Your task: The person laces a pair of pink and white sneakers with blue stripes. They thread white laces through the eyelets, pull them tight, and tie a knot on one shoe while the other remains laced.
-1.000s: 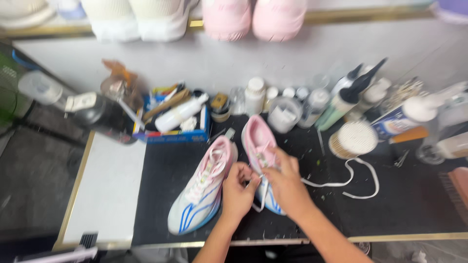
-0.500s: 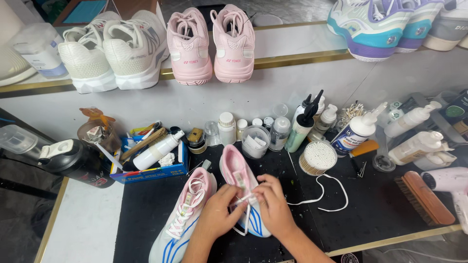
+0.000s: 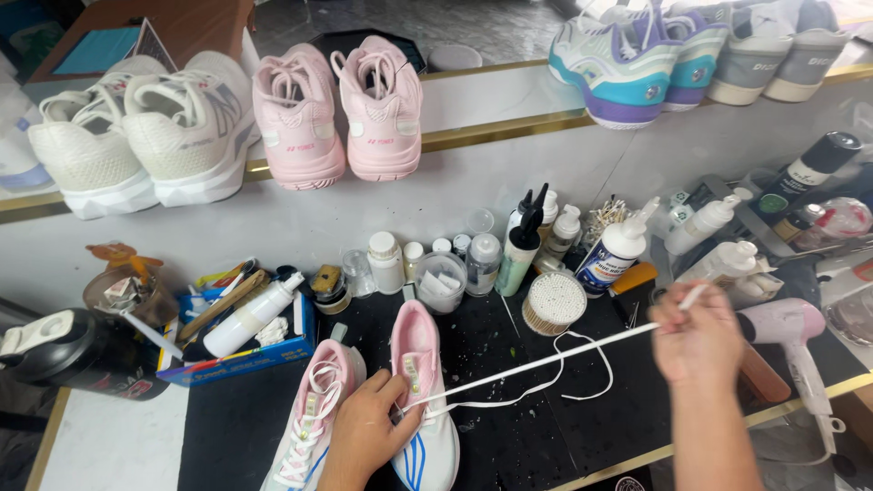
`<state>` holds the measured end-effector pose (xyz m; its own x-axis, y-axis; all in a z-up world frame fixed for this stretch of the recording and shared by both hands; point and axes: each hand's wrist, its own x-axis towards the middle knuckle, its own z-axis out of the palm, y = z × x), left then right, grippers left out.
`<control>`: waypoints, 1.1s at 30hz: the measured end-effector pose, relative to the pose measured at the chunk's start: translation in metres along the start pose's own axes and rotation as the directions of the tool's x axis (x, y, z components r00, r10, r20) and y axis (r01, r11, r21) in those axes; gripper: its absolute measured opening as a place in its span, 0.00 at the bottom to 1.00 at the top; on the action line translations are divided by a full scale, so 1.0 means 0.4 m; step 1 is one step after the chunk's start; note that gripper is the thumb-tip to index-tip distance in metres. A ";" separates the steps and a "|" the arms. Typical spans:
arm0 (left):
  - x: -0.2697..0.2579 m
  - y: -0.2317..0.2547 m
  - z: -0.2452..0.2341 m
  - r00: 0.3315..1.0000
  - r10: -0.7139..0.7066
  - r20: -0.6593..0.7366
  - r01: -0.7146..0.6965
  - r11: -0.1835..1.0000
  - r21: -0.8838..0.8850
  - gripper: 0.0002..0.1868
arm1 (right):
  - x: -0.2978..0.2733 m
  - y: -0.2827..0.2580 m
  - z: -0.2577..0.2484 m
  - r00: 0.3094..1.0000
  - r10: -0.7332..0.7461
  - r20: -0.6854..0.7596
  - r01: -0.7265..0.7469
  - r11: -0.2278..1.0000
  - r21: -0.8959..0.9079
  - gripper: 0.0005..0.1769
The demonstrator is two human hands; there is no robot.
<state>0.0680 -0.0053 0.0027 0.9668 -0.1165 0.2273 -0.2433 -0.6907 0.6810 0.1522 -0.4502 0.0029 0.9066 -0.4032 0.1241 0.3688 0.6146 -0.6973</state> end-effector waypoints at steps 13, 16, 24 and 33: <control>-0.031 0.064 0.037 0.949 0.206 -0.237 -0.202 0.978 0.042 0.10 | -0.328 0.214 0.272 0.748 0.321 0.582 0.446 0.406 -0.798 0.12; -0.021 0.058 0.038 0.918 0.352 -0.184 -0.341 0.936 0.088 0.09 | -0.378 0.273 0.321 0.611 0.309 0.729 0.572 0.465 -0.676 0.13; 0.034 0.026 0.016 0.853 0.518 -0.060 -0.503 0.848 0.168 0.10 | -0.415 0.334 0.305 0.647 0.197 0.736 0.575 0.507 -0.642 0.07; -0.021 -0.011 0.098 0.907 0.340 -0.249 -0.377 0.919 -0.117 0.13 | -0.390 0.384 0.262 0.684 0.089 0.724 0.545 0.596 -0.589 0.04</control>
<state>0.0638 -0.0293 -0.0297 0.7748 -0.1628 0.6109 -0.5968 -0.5073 0.6217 0.0890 -0.2219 -0.0495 0.8016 0.2695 0.5336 0.5936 -0.2528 -0.7640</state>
